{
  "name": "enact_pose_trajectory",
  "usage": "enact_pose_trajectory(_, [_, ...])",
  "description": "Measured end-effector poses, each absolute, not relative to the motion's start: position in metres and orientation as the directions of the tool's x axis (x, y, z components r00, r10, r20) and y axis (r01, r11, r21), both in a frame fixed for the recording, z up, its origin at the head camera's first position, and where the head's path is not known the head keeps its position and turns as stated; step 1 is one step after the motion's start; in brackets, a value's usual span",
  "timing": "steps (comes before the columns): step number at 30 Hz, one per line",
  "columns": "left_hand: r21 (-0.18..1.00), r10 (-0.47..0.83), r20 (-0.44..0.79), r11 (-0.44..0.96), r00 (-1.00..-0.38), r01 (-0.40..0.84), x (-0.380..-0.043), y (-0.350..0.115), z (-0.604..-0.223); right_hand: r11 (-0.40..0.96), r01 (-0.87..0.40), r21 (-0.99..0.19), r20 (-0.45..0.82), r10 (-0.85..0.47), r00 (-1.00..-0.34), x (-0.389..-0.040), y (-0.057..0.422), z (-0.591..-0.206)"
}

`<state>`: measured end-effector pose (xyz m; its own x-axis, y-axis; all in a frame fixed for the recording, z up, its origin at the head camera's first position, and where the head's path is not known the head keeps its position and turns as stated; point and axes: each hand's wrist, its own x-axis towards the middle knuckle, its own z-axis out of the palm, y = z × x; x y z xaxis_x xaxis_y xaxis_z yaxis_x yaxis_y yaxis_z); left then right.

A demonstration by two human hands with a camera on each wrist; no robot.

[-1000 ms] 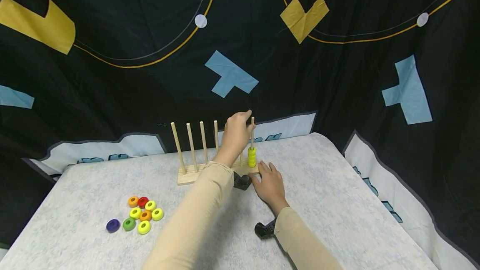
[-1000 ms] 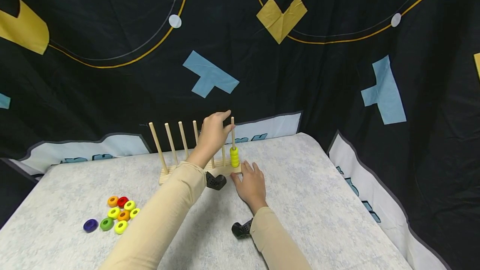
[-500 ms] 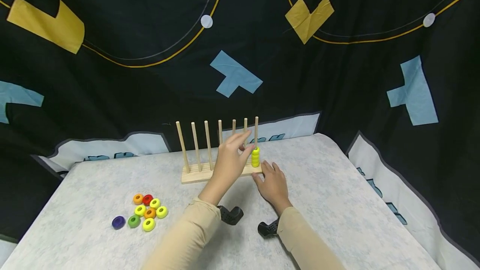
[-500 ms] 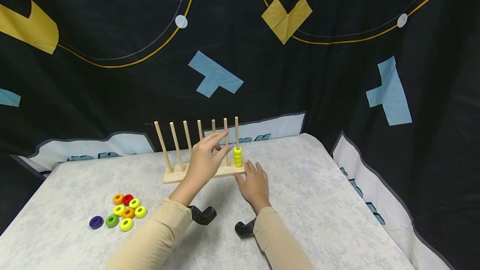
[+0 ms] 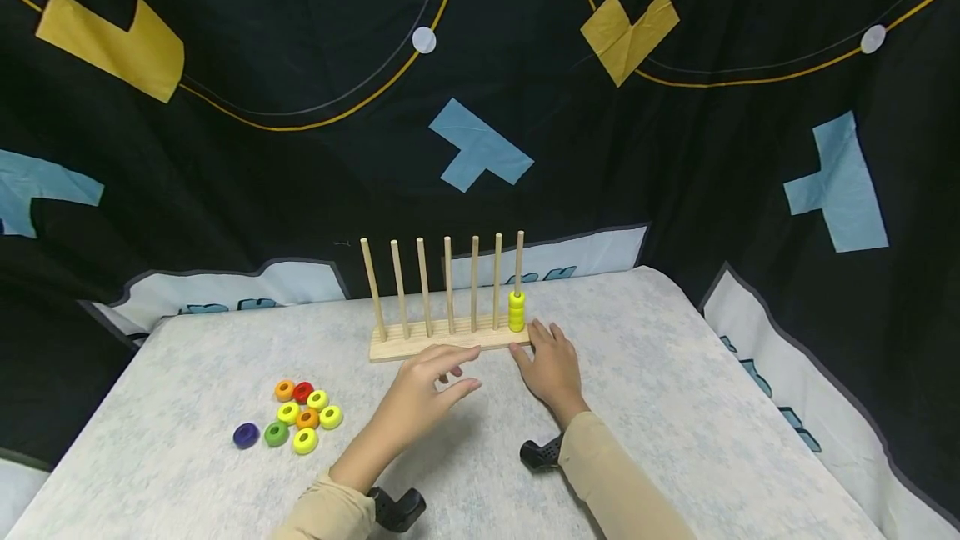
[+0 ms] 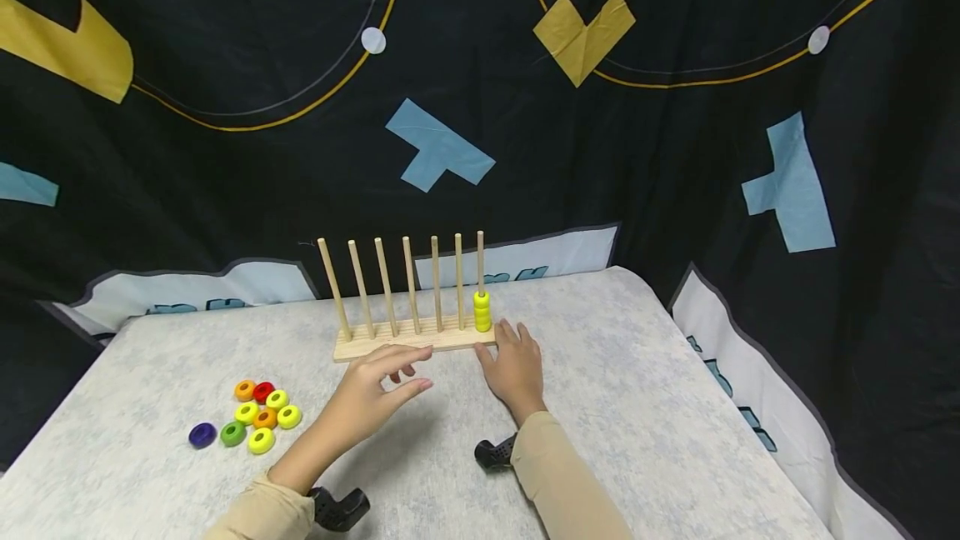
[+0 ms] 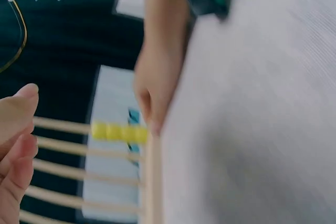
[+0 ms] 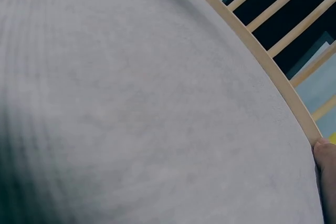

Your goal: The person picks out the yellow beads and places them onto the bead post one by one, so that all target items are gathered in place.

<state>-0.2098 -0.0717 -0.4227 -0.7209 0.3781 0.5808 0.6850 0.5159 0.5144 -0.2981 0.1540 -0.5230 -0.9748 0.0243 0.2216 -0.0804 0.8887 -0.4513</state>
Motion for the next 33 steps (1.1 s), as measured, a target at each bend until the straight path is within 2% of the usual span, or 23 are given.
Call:
enact_pose_trajectory(6, [0.545, 0.361, 0.463, 0.605, -0.810, 0.581, -0.201, -0.118, -0.443, 0.890, -0.081, -0.448, 0.222, 0.022, -0.975, -0.299, 0.156, -0.523])
enact_pose_trajectory(19, [0.475, 0.239, 0.473, 0.742, -0.848, 0.474, -0.174, -0.205, -0.461, 0.889, -0.078, -0.451, 0.204, 0.017, -0.979, -0.297, 0.155, -0.520])
enact_pose_trajectory(27, [0.452, 0.173, 0.289, 0.842, -0.942, 0.293, -0.163, -0.238, -0.463, 0.894, -0.069, -0.442, 0.202, 0.025, -0.979, -0.297, 0.155, -0.521])
enact_pose_trajectory(33, [0.430, 0.124, 0.202, 0.880, -0.972, 0.202, -0.160, -0.246, -0.467, 0.894, -0.064, -0.442, 0.202, 0.029, -0.979, -0.297, 0.155, -0.521])
